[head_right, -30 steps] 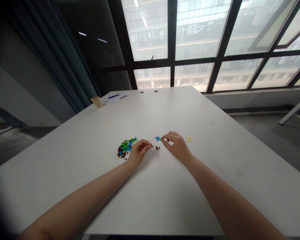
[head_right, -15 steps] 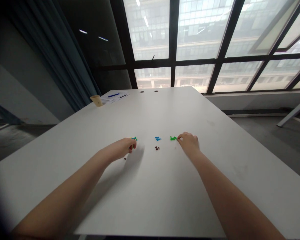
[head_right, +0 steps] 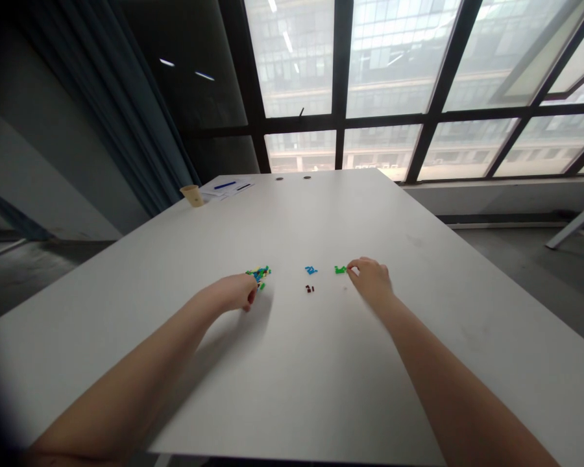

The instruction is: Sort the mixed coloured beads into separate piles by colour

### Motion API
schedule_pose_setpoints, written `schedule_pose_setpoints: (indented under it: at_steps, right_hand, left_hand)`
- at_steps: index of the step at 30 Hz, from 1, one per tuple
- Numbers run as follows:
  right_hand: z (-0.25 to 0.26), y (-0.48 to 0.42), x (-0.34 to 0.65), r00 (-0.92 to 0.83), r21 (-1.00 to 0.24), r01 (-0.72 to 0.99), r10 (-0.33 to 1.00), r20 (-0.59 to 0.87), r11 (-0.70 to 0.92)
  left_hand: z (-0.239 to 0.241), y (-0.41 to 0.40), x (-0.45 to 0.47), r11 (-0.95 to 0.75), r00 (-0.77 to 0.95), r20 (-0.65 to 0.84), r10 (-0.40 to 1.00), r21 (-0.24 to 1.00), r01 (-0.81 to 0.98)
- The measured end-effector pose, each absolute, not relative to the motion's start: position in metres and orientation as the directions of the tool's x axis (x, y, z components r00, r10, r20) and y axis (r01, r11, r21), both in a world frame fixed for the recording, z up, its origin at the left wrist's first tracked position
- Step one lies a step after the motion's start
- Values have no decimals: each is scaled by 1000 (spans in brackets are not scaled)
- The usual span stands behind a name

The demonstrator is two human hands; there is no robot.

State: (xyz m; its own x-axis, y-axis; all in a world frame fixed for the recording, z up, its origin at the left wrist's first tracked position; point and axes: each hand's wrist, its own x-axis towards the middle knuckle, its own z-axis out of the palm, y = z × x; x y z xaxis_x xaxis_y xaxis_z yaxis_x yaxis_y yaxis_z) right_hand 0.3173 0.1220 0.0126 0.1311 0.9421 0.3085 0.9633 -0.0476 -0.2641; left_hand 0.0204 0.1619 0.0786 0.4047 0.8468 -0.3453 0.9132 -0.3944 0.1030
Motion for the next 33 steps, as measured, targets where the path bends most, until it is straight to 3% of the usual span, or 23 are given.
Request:
schedule_pose_setpoints:
  at_steps: [4,8,11,14,17,20,27,33]
  right_hand:
    - [15,122,316,118,-280,960,942,313,-27]
    - [16,123,317,123,-299,954,943,310,-26]
    - [17,122,316,116,-311,950,939,325,-10]
    - [19,120,311,99,-322,946,932,350,20]
    - [22,117,303,62,-337,938,923,381,76]
    - [25,113,292,-1,-354,919,901,433,171]
    - [30,100,263,-217,-294,867,836,504,402]
    - [29,99,261,-237,-274,858,808,539,434]
  left_hand:
    - [80,155,28,-356,322,-362,875,-32,934]
    - [82,152,29,-395,355,-363,861,-39,918]
    - [82,154,27,-492,490,-338,804,86,866]
    - [84,156,27,-566,652,-274,707,333,754]
    - [87,157,29,-558,763,-234,602,560,612]
    - [91,156,33,-504,812,-185,553,703,503]
    - [88,155,40,-466,823,36,568,837,285]
    - [83,156,40,-463,826,94,555,860,213]
